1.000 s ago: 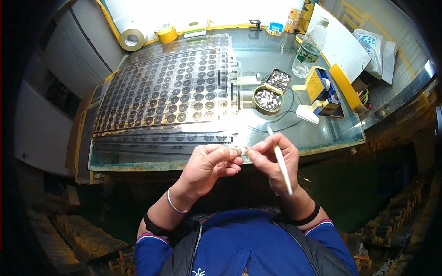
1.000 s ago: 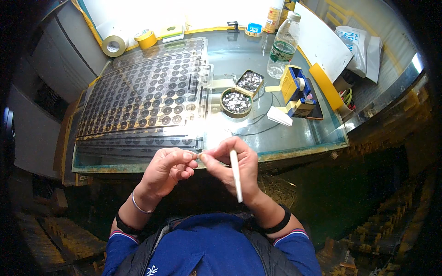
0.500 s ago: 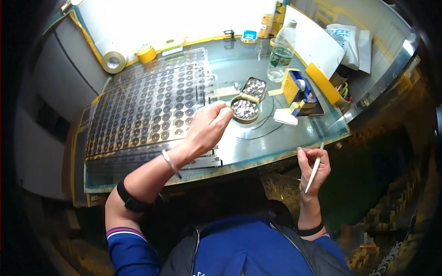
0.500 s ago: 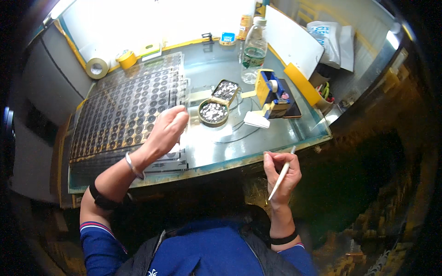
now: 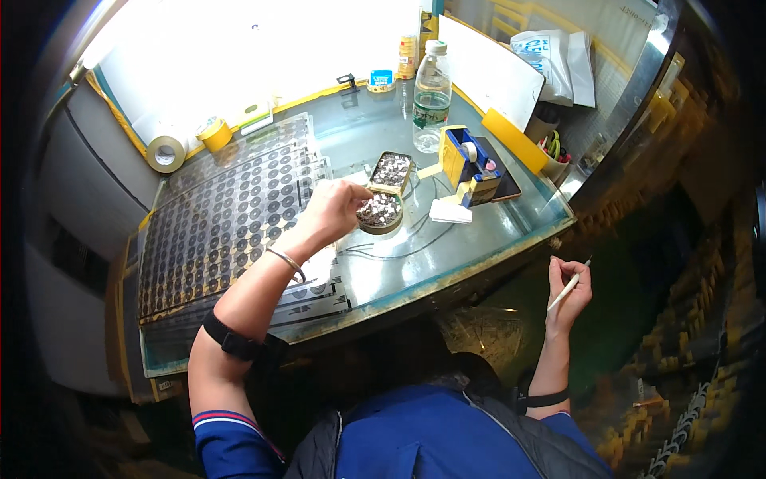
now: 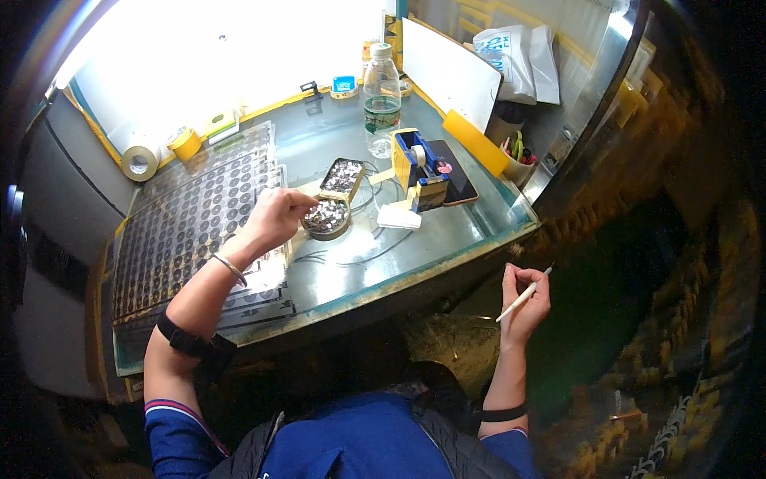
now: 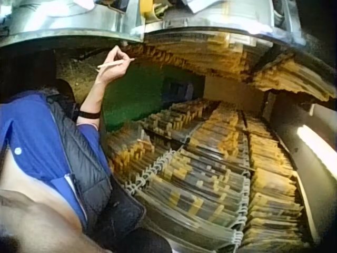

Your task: The recorder is peeling small circular components from a plastic sheet and placing them into a small metal container.

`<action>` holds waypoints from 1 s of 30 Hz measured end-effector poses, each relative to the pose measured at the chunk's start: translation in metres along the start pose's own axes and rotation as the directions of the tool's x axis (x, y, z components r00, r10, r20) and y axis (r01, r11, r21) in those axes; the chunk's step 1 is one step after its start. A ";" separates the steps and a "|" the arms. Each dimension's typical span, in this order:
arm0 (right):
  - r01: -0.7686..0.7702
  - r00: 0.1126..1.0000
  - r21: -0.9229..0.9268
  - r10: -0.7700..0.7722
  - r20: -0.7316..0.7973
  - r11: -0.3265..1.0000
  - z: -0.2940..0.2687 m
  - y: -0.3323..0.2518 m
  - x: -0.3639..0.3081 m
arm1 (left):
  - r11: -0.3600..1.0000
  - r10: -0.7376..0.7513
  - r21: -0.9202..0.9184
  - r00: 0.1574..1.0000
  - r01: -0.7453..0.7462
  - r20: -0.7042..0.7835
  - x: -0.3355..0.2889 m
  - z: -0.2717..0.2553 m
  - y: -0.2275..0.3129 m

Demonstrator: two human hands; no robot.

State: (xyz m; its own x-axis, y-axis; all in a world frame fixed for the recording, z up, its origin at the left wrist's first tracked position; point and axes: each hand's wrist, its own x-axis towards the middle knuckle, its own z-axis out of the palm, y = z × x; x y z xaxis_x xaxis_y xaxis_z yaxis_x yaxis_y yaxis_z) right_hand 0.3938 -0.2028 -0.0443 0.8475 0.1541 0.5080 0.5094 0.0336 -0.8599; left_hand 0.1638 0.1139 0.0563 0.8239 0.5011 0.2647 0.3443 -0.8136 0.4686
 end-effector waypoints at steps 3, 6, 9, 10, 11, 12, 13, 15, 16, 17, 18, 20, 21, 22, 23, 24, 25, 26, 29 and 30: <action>-0.006 1.000 -0.061 0.004 -0.028 0.998 -0.008 0.008 0.004 | 0.997 -0.044 -0.054 0.998 0.046 0.041 0.006 -0.002 0.002; 0.089 0.991 -0.162 -0.103 -0.081 0.983 -0.011 0.019 0.011 | 0.962 -0.041 -0.270 0.999 0.031 -0.032 0.005 -0.002 -0.007; 0.128 0.974 -0.306 -0.177 -0.138 0.943 -0.001 0.022 0.019 | 0.975 -0.095 -0.207 0.994 0.082 -0.056 -0.010 -0.017 -0.017; 0.153 0.964 -0.355 -0.218 -0.150 0.922 0.001 0.026 0.023 | 0.982 -0.119 -0.153 0.991 0.108 -0.063 -0.018 -0.025 -0.014; 0.177 0.954 -0.397 -0.257 -0.158 0.901 -0.001 0.030 0.028 | 0.986 -0.146 -0.094 0.987 0.139 -0.074 -0.026 -0.032 -0.011; 0.150 0.955 -0.405 -0.239 -0.177 0.902 -0.002 0.035 0.031 | 0.986 -0.140 -0.103 0.986 0.131 -0.087 -0.036 -0.036 -0.012; 0.147 0.955 -0.407 -0.236 -0.179 0.902 -0.005 0.036 0.034 | 0.985 -0.142 -0.111 0.984 0.131 -0.104 -0.046 -0.038 -0.013; 0.145 0.949 -0.497 -0.262 -0.174 0.855 -0.002 0.039 0.035 | 0.994 -0.106 -0.010 0.989 0.106 -0.105 -0.079 -0.048 -0.019; 0.135 0.954 -0.510 -0.250 -0.165 0.850 -0.003 0.042 0.037 | 0.987 -0.153 0.035 0.986 0.155 -0.058 -0.088 -0.050 -0.017; 0.101 0.970 -0.486 -0.195 -0.148 0.868 -0.002 0.043 0.035 | 0.972 -0.216 0.091 0.976 0.216 -0.008 -0.099 -0.053 -0.012; 0.107 0.981 -0.479 -0.171 -0.091 0.871 0.001 0.040 0.033 | 0.978 -0.167 0.124 0.986 0.167 -0.014 -0.110 -0.053 -0.021; 0.265 0.945 -0.502 -0.326 -0.035 0.823 0.001 0.045 0.029 | 0.960 -0.187 0.229 0.977 0.160 0.101 -0.138 -0.041 -0.039; 0.270 0.950 -0.498 -0.312 0.000 0.824 -0.005 0.044 0.028 | 0.941 -0.245 0.286 0.945 0.179 0.216 -0.146 -0.035 -0.040; 0.219 0.971 -0.458 -0.240 0.012 0.861 -0.003 0.033 0.023 | 0.944 -0.203 0.302 0.959 0.137 0.198 -0.158 -0.033 -0.032; 0.229 0.970 -0.431 -0.241 0.029 0.873 -0.006 0.029 0.019 | 0.945 -0.148 0.315 0.971 0.085 0.185 -0.171 -0.031 -0.021; 0.219 0.973 -0.404 -0.229 0.023 0.888 -0.003 0.015 0.014 | 0.945 -0.138 0.320 0.973 0.072 0.188 -0.185 -0.027 -0.013; 0.205 0.976 -0.379 -0.216 0.013 0.902 0.002 0.000 0.008 | 0.949 -0.120 0.309 0.977 0.061 0.174 -0.196 -0.027 -0.001; 0.183 0.983 -0.290 -0.180 0.037 0.939 0.009 -0.015 0.002 | 0.939 -0.121 0.337 0.981 0.063 0.154 -0.203 -0.019 0.006; 0.178 0.969 -0.108 -0.155 0.190 0.978 0.039 -0.038 -0.020 | 0.929 -0.132 0.357 0.989 0.099 0.069 -0.206 -0.005 0.017; 0.264 0.931 -0.032 -0.246 0.270 0.964 0.056 -0.050 -0.026 | 0.938 -0.097 0.336 0.995 0.085 0.020 -0.199 -0.001 0.017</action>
State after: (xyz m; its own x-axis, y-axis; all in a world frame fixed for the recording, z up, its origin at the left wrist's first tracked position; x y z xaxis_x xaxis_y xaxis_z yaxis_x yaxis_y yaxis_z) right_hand 0.3379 -0.1536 -0.0175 0.6229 0.4022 0.6709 0.7197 0.0413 -0.6930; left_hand 0.0052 0.0005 0.0131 0.7952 0.5720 0.2014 0.5443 -0.8196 0.1788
